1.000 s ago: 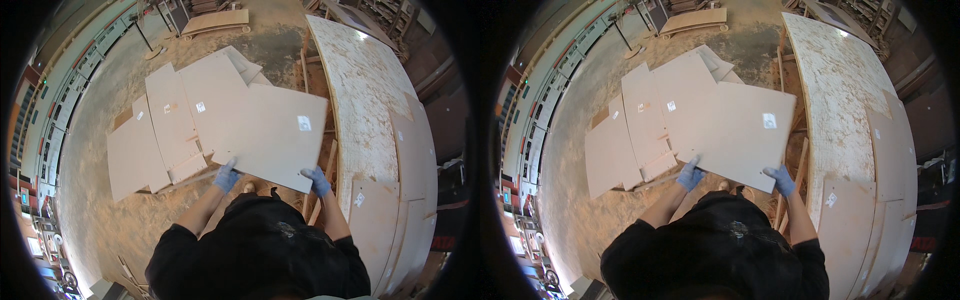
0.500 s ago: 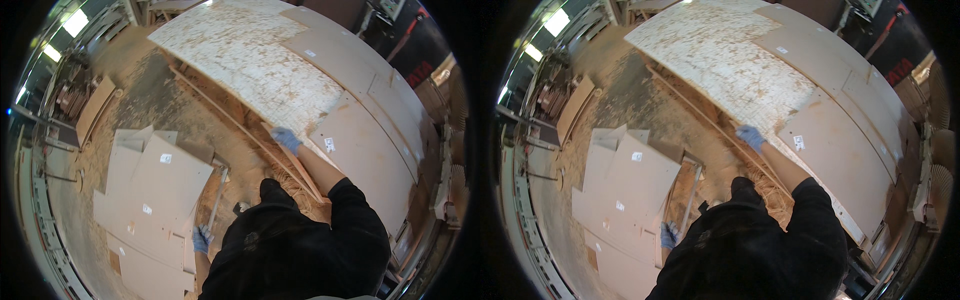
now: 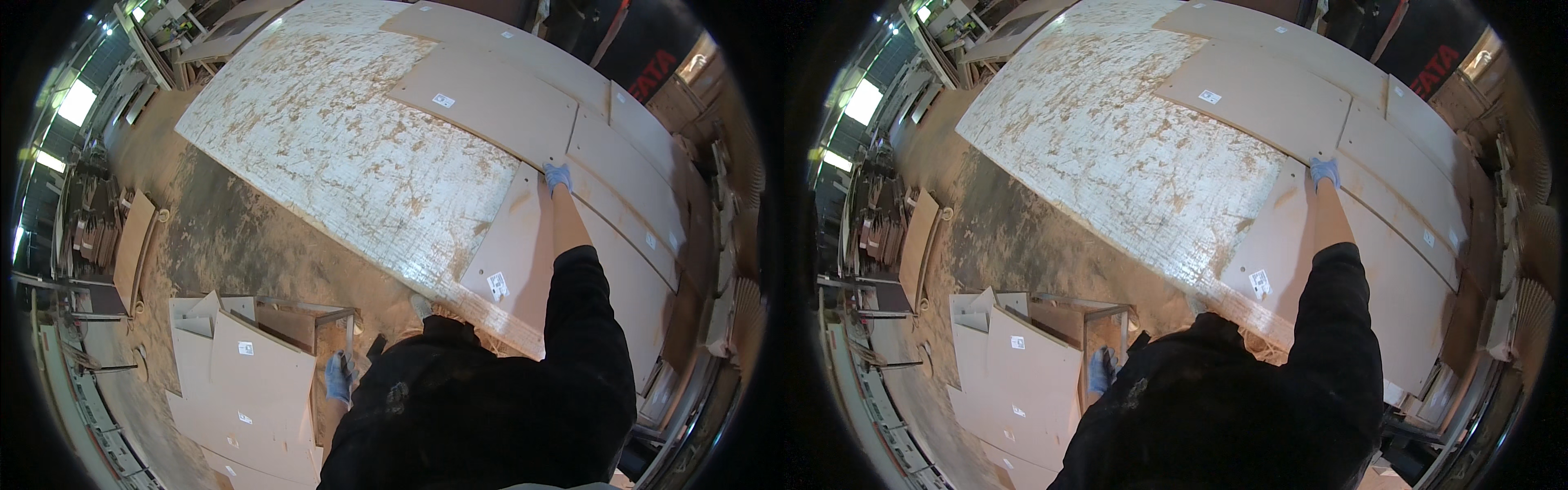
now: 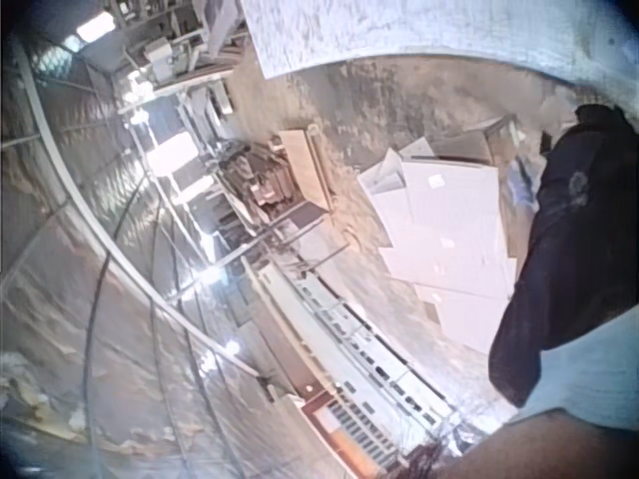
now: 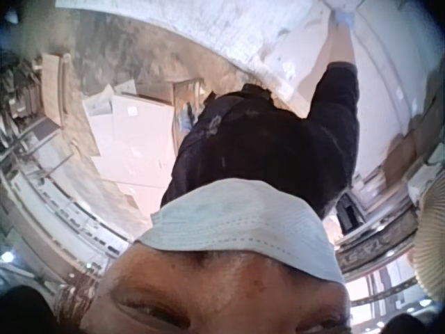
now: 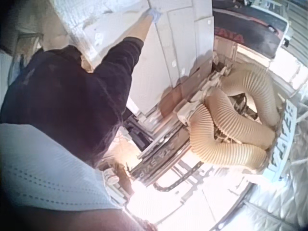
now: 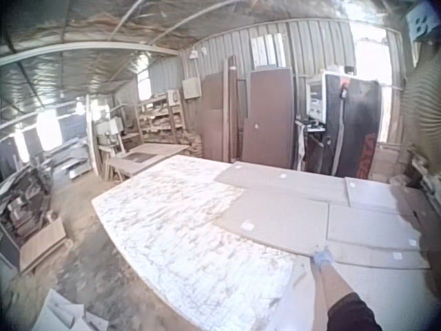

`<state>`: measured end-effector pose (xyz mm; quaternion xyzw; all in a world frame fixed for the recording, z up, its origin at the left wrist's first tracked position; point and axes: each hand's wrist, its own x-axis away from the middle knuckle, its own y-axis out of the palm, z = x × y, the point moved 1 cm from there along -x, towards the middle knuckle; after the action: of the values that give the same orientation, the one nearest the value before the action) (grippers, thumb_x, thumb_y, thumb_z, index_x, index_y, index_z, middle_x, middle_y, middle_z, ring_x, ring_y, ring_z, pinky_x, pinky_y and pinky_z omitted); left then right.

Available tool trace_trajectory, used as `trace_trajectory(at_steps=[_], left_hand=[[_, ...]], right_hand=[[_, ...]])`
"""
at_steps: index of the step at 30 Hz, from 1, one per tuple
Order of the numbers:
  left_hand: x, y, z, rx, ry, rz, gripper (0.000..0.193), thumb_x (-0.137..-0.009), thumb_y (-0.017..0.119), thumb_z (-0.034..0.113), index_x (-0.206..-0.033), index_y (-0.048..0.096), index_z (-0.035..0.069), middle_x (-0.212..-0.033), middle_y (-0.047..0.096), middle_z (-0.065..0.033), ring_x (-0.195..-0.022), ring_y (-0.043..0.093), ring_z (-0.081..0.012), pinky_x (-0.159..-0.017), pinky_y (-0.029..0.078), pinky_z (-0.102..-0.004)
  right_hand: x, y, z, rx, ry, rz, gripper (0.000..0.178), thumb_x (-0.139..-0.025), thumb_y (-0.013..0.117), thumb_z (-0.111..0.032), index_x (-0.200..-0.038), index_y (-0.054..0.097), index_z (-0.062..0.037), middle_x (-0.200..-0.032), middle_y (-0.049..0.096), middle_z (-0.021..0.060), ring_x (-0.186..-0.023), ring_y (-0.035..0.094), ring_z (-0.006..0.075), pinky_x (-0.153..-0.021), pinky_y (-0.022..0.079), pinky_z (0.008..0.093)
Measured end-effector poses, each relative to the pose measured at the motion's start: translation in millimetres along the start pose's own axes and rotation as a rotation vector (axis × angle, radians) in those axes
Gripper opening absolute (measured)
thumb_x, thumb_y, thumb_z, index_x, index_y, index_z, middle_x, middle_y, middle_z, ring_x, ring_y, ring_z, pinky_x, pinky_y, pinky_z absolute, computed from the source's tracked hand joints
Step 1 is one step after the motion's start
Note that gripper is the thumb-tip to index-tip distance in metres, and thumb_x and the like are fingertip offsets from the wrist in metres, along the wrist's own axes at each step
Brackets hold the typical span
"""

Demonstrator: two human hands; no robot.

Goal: The person walks through a woodworking shop carrying a roll of labels. They tear off individual labels and apply them to various cut wooden panels on a workbench and a table. The person also stacks the labeled panels.

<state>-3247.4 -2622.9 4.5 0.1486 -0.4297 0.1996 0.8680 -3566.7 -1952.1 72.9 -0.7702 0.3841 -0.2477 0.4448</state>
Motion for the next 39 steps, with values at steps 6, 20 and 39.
trace_trajectory(at_steps=[6,20,39], left_hand=[[-12.6,25.4,16.9,-0.112,-0.058,-0.042,0.038,-0.087,0.054,0.041,-0.114,0.052,0.015,-0.095,0.061,0.0007,-0.072,0.057,-0.0095,-0.06,0.049,-0.0281],[-21.2,156.7,85.1,-0.215,-0.13,-0.263,0.035,-0.086,0.057,0.036,-0.11,0.055,0.011,-0.087,0.06,-0.0012,-0.07,0.056,-0.0102,-0.061,0.047,-0.0239],[-68.0,569.4,74.8,-0.291,-0.177,-0.55,0.018,-0.086,0.057,0.029,-0.097,0.053,0.014,-0.079,0.053,-0.0038,-0.062,0.05,-0.0149,-0.052,0.045,-0.0294]], right_hand=[[74.9,17.8,-22.3,-0.732,0.149,-0.038,0.056,-0.074,0.065,-0.021,-0.122,0.049,0.0032,-0.117,0.055,0.0201,-0.099,0.057,0.0246,-0.082,0.046,0.0295],[110.4,16.2,-48.2,-1.257,0.557,-0.445,0.01,-0.082,0.056,-0.02,-0.077,0.047,-0.018,-0.061,0.043,-0.0035,-0.047,0.038,0.0081,-0.045,0.037,0.0238],[159.9,59.8,3.8,-1.867,0.309,-0.43,0.032,-0.088,0.051,-0.02,-0.119,0.044,-0.0127,-0.101,0.053,0.008,-0.082,0.052,0.0193,-0.068,0.047,0.0334]])
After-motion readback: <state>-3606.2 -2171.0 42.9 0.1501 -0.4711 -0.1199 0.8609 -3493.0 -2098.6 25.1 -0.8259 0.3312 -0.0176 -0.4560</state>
